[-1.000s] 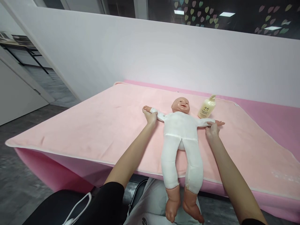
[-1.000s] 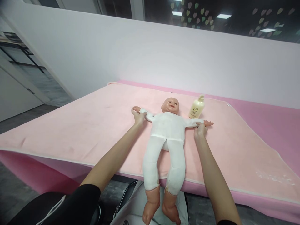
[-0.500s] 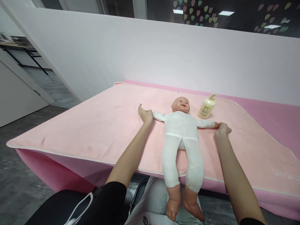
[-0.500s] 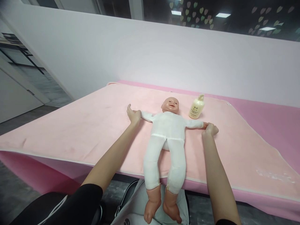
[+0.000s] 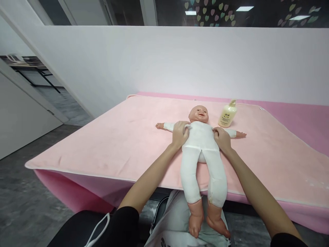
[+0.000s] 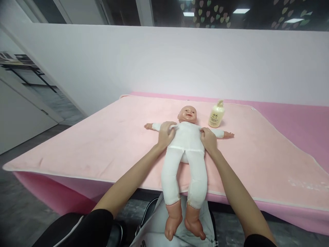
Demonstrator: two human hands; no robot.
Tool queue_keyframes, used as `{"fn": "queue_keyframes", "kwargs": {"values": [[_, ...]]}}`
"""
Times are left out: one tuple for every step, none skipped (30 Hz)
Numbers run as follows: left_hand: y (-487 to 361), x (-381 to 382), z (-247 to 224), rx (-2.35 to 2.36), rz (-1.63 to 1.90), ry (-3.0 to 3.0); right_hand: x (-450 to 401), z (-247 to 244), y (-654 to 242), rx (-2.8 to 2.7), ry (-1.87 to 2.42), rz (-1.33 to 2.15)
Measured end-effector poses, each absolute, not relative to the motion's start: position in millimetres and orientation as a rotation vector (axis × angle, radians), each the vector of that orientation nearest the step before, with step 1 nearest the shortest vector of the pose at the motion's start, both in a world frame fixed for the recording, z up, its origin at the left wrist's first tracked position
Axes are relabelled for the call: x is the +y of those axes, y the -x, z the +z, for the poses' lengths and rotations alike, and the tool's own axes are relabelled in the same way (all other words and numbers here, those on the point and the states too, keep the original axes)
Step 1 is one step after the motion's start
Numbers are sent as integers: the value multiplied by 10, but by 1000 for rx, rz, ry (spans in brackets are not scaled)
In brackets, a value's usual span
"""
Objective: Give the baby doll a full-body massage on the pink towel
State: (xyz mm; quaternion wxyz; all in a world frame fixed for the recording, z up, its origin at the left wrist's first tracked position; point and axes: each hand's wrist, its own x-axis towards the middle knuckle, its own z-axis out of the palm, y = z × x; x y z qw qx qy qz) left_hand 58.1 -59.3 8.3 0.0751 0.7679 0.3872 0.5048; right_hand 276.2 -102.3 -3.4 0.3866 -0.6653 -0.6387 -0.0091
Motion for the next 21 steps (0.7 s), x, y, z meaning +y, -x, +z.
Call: {"fn": "queue_keyframes", "kwargs": {"values": [[-607,-627,64,1088,1435,-2378,-1038,-22,-2742,-1610,1767,-49],[-620,-649,46,1043,1385,-2417,-1054,-3,-2726,-1570,1857,-69],[-623,-659,30,1032,1373,-2422,-1073,23,-2711,-1523,1955,-76],[-619,-659,18,1047,1389,-2401,-1092,52,-2696,-1483,2047,-65],[-609,-651,9,1077,1416,-2369,-1111,78,-2680,-1454,2122,-35],[-598,-640,4,1107,1439,-2337,-1127,101,-2664,-1433,2173,8],[-588,-628,1,1128,1448,-2315,-1141,116,-2648,-1418,2201,58],[-579,-618,2,1140,1442,-2305,-1149,124,-2637,-1401,2209,107],[-573,-612,3,1148,1425,-2307,-1152,125,-2630,-1379,2202,148],[-569,-610,6,1159,1400,-2317,-1151,121,-2630,-1345,2185,179],[-565,-612,9,1185,1375,-2330,-1145,116,-2637,-1296,2158,203],[-562,-616,12,1228,1349,-2343,-1135,112,-2650,-1231,2117,239],[-559,-620,14,1281,1324,-2355,-1124,111,-2668,-1150,2063,299],[-556,-624,17,1336,1302,-2362,-1111,115,-2688,-1054,2001,385],[-553,-625,18,1383,1285,-2365,-1098,122,-2706,-948,1931,491],[-551,-625,19,1414,1272,-2365,-1087,132,-2720,-841,1855,603],[-549,-622,19,1427,1264,-2363,-1077,141,-2726,-740,1777,706],[-549,-618,18,1427,1256,-2360,-1069,148,-2722,-648,1698,783],[-549,-612,17,1424,1251,-2354,-1062,150,-2708,-568,1617,831],[-550,-606,15,1419,1245,-2348,-1055,148,-2686,-494,1533,856],[-552,-599,14,1413,1239,-2346,-1046,140,-2659,-424,1447,865]]}}
